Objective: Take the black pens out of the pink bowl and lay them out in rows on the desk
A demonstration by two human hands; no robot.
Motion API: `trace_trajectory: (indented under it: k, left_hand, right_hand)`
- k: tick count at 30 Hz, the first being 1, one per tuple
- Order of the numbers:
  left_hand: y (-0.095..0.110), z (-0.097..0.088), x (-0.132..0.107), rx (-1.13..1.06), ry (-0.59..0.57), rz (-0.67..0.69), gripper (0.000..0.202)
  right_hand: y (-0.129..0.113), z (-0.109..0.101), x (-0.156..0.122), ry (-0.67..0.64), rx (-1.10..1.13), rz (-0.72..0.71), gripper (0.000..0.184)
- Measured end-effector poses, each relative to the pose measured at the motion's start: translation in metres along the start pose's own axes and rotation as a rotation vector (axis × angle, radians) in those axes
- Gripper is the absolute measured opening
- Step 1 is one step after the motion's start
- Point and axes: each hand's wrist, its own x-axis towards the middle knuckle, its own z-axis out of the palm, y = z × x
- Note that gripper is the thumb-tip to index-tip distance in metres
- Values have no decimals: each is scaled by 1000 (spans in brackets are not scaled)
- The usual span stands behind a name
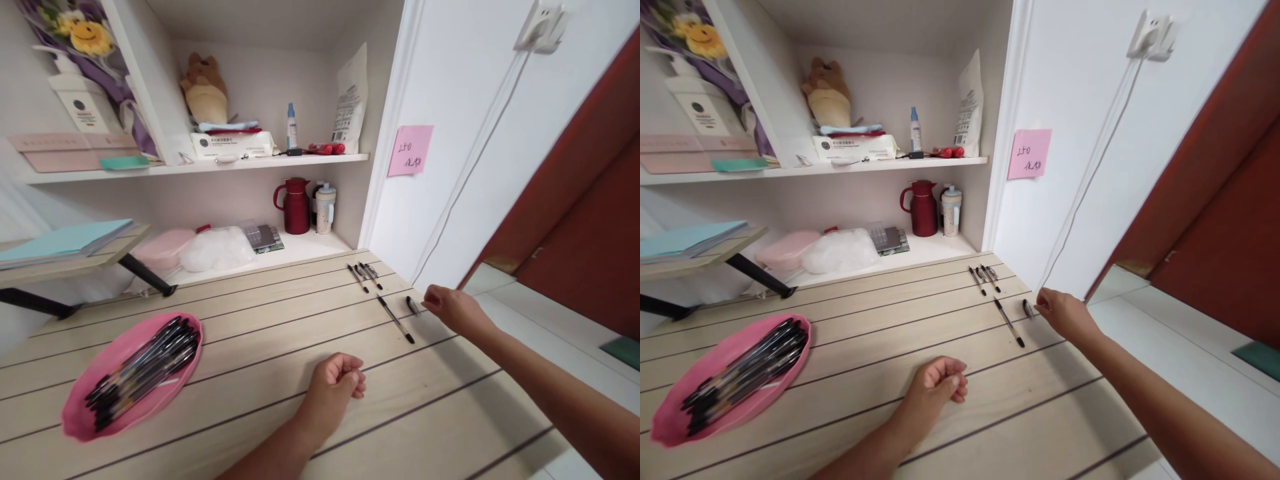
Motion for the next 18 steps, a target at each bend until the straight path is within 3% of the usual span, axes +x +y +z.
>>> trace_trajectory:
  k: [2,4,10,14,18]
  left_hand:
    - [1,0,0,3,3,-4,23]
    - [1,0,-1,7,6,-1,23]
    - [1,0,-1,-7,2,6,23]
    - [-2,-1,1,-7,4,9,24]
    - [-2,-1,2,-9,4,11,22]
  right_hand:
    - [-3,5,4,4,11,135,17]
    - [-9,13,8,-19,17,164,16]
    - [-23,28,16,-46,2,117,9]
    - [-25,27,18,-67,14,41,11]
    - [-23,22,17,-23,56,78,11]
